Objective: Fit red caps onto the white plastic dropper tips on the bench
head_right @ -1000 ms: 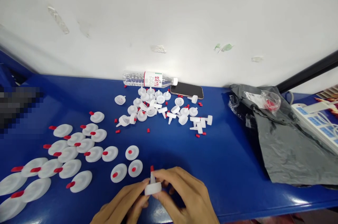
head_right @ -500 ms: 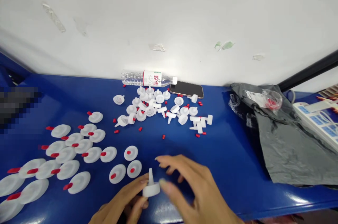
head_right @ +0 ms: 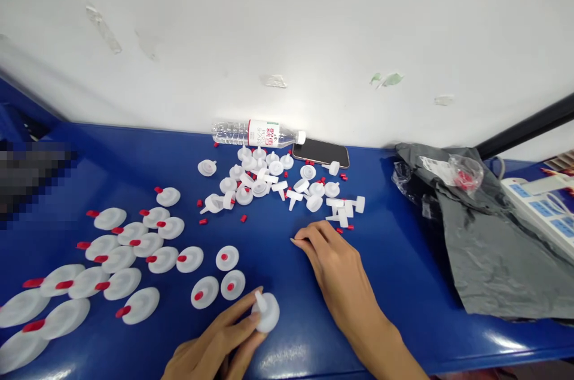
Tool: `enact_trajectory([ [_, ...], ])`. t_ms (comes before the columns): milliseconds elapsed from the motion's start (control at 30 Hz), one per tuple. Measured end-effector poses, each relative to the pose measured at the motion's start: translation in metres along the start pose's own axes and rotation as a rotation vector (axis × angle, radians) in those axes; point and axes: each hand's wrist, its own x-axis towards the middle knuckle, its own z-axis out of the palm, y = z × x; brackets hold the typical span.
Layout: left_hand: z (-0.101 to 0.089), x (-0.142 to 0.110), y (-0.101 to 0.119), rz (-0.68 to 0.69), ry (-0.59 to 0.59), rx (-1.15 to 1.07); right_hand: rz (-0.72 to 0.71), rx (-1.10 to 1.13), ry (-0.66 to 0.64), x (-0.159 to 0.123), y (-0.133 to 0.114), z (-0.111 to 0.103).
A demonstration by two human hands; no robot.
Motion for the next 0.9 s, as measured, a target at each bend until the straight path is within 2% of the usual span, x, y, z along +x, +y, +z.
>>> enact_trajectory([
  [200, 0.001, 0.001, -0.004, 0.069, -0.020, 0.004, -0.014, 0.073, 0.005, -0.012, 0.012, -0.007],
  [333, 0.003, -0.006, -0.006, 0.040, -0.023, -0.001, 0.004, 0.111, 0.017, -0.021, 0.018, -0.010],
  [433, 0.005, -0.011, -0.006, -0.006, -0.065, -0.006, 0.054, 0.170, -0.004, -0.025, 0.014, -0.013],
  [600, 0.005, -0.009, -0.005, -0.024, -0.126, -0.032, 0.136, 0.502, -0.190, -0.025, -0.009, -0.023],
  [667, 0.003, -0.008, -0.005, -0.018, -0.154, -0.024, 0.186, 0.641, -0.214, -0.024, -0.017, -0.026],
  [733, 0.002, -0.007, -0.006, -0.010, -0.179, -0.014, 0.223, 0.729, -0.176, -0.026, -0.022, -0.027],
  [800, 0.001, -0.007, -0.008, 0.004, -0.194, -0.011, 0.199, 0.746, -0.104, -0.029, -0.027, -0.025],
  [900, -0.001, -0.009, -0.009, 0.024, -0.205, -0.002, 0.032, 0.672, -0.014, -0.035, -0.034, -0.018],
])
